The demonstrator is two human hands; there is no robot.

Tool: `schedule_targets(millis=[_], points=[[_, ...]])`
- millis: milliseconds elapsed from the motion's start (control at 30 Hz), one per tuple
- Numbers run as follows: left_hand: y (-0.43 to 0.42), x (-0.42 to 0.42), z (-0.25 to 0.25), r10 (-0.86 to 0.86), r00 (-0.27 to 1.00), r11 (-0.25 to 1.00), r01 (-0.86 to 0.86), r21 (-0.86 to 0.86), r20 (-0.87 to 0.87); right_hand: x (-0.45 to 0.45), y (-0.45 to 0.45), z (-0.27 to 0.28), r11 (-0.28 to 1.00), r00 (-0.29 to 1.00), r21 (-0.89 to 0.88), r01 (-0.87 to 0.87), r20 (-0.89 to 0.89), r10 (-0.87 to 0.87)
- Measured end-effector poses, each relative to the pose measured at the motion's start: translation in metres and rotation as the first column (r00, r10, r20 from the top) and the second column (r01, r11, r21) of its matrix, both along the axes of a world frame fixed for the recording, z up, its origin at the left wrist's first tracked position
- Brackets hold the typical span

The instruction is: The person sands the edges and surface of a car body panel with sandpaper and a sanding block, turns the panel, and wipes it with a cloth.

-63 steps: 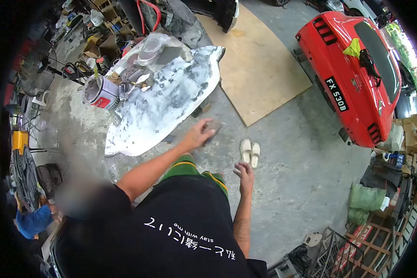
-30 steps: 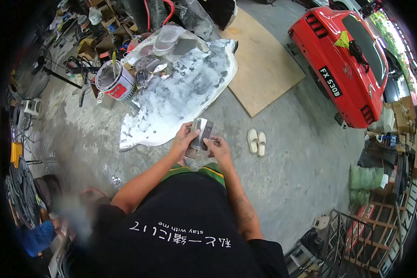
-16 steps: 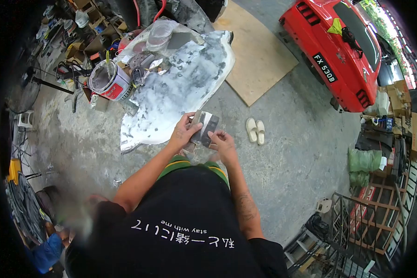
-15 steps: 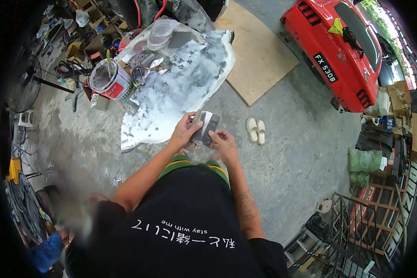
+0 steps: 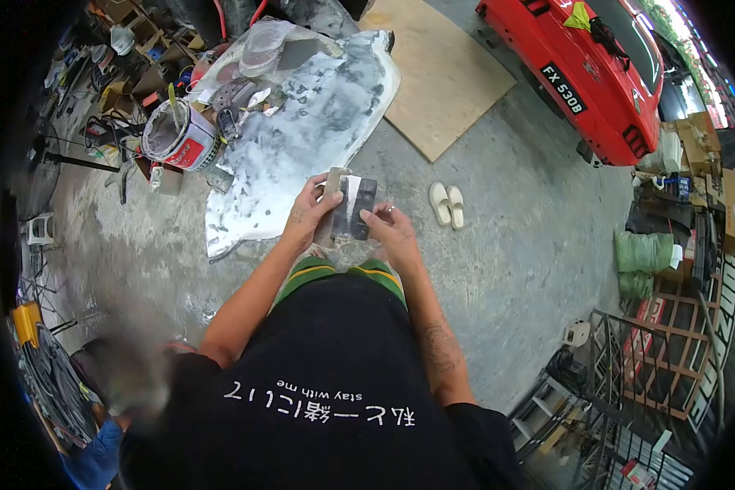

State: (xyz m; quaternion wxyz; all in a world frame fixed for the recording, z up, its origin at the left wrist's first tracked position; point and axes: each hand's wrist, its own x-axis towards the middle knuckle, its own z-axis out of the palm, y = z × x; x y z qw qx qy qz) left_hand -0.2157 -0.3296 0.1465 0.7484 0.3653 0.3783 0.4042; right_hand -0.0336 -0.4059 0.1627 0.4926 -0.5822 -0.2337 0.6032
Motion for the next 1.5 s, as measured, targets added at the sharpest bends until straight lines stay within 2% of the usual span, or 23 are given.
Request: schedule_targets(millis=[67, 100, 167, 200, 267, 300, 367, 400, 467, 500, 567, 667, 700, 767, 833, 867, 933, 1000, 1033, 1100, 1233, 1333, 1500], points=[[0.001, -0.004, 0.001, -0.028, 0.998, 0.998, 0.025, -0.056, -0.050, 0.005, -0.001, 0.000, 0.997, 0.987, 0.004, 0.082, -0.141, -0.080], [0.002, -0.006, -0.002, -0.033, 0.998, 0.998, 0.030, -0.054, -0.052, 0.008, -0.001, 0.004, 0.996, 0.986, 0.005, 0.087, -0.143, -0.085], [0.010, -0.011, -0.012, -0.038, 0.996, 0.996, 0.045, -0.077, 0.079, 0.021, 0.002, 0.021, 0.996, 0.997, 0.048, -0.075, -0.015, 0.076], [0.014, -0.015, -0.012, -0.044, 0.996, 0.996, 0.050, -0.076, 0.078, 0.028, 0.005, 0.028, 0.996, 0.997, 0.049, -0.069, -0.016, 0.070], [0.019, -0.020, -0.010, -0.268, 0.963, 0.963, 0.268, -0.021, -0.013, 0.043, 0.010, 0.036, 0.908, 0.867, 0.028, -0.417, 0.313, 0.388], [0.018, -0.018, -0.004, -0.274, 0.962, 0.961, 0.274, -0.020, -0.013, 0.046, 0.010, 0.035, 0.911, 0.869, 0.029, -0.412, 0.313, 0.383], [0.015, -0.014, 0.008, -0.387, 0.911, 0.907, 0.403, 0.121, -0.141, 0.049, 0.012, 0.031, 0.889, 0.848, 0.030, -0.457, 0.317, 0.425], [0.013, -0.013, 0.009, -0.386, 0.911, 0.906, 0.404, 0.124, -0.143, 0.046, 0.008, 0.033, 0.889, 0.848, 0.034, -0.456, 0.318, 0.423], [0.008, -0.012, 0.010, -0.286, 0.954, 0.953, 0.293, 0.078, -0.087, 0.035, -0.010, 0.040, 0.994, 0.992, -0.009, -0.113, 0.052, 0.113], [0.004, -0.011, 0.006, -0.245, 0.965, 0.962, 0.254, 0.099, -0.096, 0.033, -0.017, 0.034, 0.993, 0.991, -0.005, -0.119, 0.055, 0.119], [0.001, -0.014, 0.002, -0.235, 0.967, 0.967, 0.242, 0.074, -0.097, 0.031, -0.024, 0.016, 0.995, 0.993, 0.049, -0.083, -0.086, 0.087], [0.007, -0.027, -0.028, -0.225, 0.970, 0.974, 0.227, 0.012, -0.091, 0.038, -0.023, 0.015, 0.987, 0.992, 0.100, -0.129, 0.001, 0.130], [0.010, -0.028, -0.025, -0.280, 0.951, 0.959, 0.282, -0.002, -0.134, 0.039, -0.019, 0.017, 0.986, 0.991, 0.099, -0.137, 0.000, 0.137], [0.012, -0.030, -0.017, -0.330, 0.928, 0.943, 0.333, -0.015, -0.174, 0.044, -0.004, 0.019, 0.920, 0.893, 0.088, -0.381, 0.293, 0.342], [0.007, -0.025, 0.001, -0.433, 0.881, 0.888, 0.454, 0.079, -0.192, 0.039, 0.004, 0.018, 0.919, 0.878, 0.053, -0.390, 0.323, 0.354], [0.006, -0.021, -0.001, -0.430, 0.883, 0.889, 0.450, 0.082, -0.187, 0.035, 0.007, 0.018, 0.916, 0.862, 0.022, -0.400, 0.348, 0.368], [0.003, -0.018, -0.007, -0.391, 0.912, 0.907, 0.404, 0.116, -0.121, 0.023, 0.010, 0.019, 0.925, 0.877, 0.067, -0.373, 0.350, 0.328], [-0.001, -0.020, -0.009, -0.315, 0.945, 0.943, 0.323, 0.085, -0.092, 0.014, 0.005, 0.022, 0.985, 0.969, 0.115, -0.127, 0.226, 0.099], [-0.003, -0.019, -0.009, -0.239, 0.969, 0.969, 0.243, 0.052, -0.064, 0.012, 0.002, 0.019, 0.984, 0.967, 0.116, -0.134, 0.231, 0.104], [-0.007, -0.019, -0.012, -0.226, 0.971, 0.971, 0.231, 0.059, -0.073, 0.011, -0.004, 0.008, 0.996, 0.991, 0.041, -0.085, 0.111, 0.080], [-0.010, -0.021, -0.027, -0.272, 0.958, 0.962, 0.274, 0.013, -0.096, 0.009, -0.003, -0.004, 0.992, 0.988, 0.098, -0.083, 0.136, 0.070], [-0.016, -0.016, -0.023, -0.252, 0.967, 0.968, 0.252, 0.012, -0.036, 0.011, 0.002, 0.006, 0.984, 0.964, 0.121, -0.128, 0.249, 0.094], [-0.018, -0.014, -0.019, -0.224, 0.974, 0.973, 0.225, -0.049, 0.019, 0.016, 0.010, 0.012, 0.959, 0.940, 0.117, -0.260, 0.257, 0.224]])
